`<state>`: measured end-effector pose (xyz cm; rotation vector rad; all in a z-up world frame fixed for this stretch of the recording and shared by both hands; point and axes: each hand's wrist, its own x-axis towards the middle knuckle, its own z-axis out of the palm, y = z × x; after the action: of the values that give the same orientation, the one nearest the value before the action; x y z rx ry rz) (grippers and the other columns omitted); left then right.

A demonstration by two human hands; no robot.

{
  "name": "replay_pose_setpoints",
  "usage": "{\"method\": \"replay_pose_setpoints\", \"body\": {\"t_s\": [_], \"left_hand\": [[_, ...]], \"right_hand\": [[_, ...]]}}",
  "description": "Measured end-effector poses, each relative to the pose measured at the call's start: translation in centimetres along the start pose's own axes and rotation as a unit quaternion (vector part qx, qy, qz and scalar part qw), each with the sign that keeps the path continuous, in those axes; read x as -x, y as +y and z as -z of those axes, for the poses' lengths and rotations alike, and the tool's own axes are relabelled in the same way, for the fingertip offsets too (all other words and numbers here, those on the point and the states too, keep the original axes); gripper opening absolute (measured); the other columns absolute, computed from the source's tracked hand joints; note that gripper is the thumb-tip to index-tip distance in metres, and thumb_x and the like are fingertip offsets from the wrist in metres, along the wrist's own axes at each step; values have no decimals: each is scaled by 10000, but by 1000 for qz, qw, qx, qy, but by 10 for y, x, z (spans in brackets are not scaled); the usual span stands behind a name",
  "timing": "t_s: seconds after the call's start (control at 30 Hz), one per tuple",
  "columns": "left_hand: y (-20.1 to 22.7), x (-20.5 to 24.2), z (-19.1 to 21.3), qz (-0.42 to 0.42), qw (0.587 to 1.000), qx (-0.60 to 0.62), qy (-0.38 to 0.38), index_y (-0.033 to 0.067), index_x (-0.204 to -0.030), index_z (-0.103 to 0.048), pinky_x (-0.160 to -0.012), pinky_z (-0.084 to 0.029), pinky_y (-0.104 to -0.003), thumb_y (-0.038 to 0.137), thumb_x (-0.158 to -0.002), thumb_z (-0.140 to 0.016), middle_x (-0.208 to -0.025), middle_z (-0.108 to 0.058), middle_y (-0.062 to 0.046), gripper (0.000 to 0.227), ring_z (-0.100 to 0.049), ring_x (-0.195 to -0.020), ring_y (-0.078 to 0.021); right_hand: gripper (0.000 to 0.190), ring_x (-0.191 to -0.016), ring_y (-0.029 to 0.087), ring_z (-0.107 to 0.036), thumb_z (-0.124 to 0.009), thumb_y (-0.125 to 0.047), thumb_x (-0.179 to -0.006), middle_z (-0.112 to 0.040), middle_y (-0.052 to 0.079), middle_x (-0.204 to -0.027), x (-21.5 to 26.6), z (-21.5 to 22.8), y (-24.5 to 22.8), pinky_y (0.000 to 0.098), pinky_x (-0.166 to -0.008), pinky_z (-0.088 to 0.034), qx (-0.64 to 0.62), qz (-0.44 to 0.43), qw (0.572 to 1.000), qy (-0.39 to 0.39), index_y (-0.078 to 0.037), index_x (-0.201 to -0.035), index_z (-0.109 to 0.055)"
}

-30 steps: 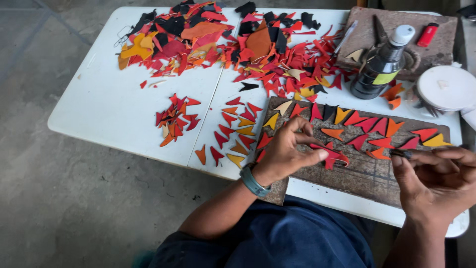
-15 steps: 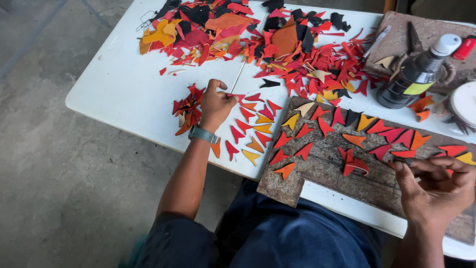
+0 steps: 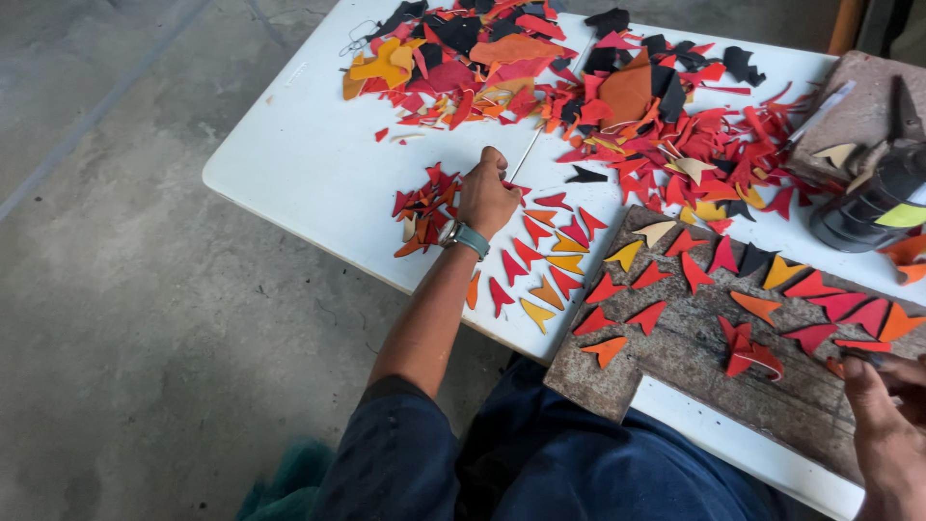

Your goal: The person fits small, triangular leather scraps of different colors together by hand on a board, picking them up from a pile and placing them into specific spots.

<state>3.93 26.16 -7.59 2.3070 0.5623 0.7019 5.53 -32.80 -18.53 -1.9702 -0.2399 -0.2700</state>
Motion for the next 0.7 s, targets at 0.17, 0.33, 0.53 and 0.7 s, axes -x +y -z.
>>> {"method": "replay_pose_setpoints", "body": {"t_s": [0.17,0.33,0.53,0.7], "left_hand": [[-4,0,3,16,1000,20,-9,66,-1100,-542,-848,-591,-424,79,-757,-839,-1039,-736,-171,454,-734,-1036,-321],[-6,2,5,33,999,13,-11,75,-1134,-553,-840,-575,-430,118,-764,-869,-1050,-747,-153,488,-728,-1011,-330],[15,4,11,-85,995,2,53,55,-1094,-627,-830,-591,-415,83,-789,-835,-1027,-766,-159,370,-750,-996,-318],[75,38,9,-86,993,78,-5,44,-1004,-679,-689,-601,-353,99,-832,-818,-891,-771,-134,227,-773,-819,-253]], "right_hand": [[339,-866,127,-590,-784,-119,-1084,-632,92,-1003,1,-5,-8,259,-807,-481,-47,9,999,20,41,-1256,-540],[398,-935,120,-668,-818,-9,-1047,-655,95,-1049,9,-10,-89,199,-854,-549,-175,27,984,29,-5,-1280,-495],[477,-934,106,-706,-845,52,-972,-701,113,-1003,1,-11,-165,161,-717,-493,-84,43,993,73,-16,-1258,-469],[448,-904,105,-709,-891,12,-1012,-722,113,-996,3,-11,-170,166,-673,-494,-90,60,992,66,-13,-1219,-495]]}}
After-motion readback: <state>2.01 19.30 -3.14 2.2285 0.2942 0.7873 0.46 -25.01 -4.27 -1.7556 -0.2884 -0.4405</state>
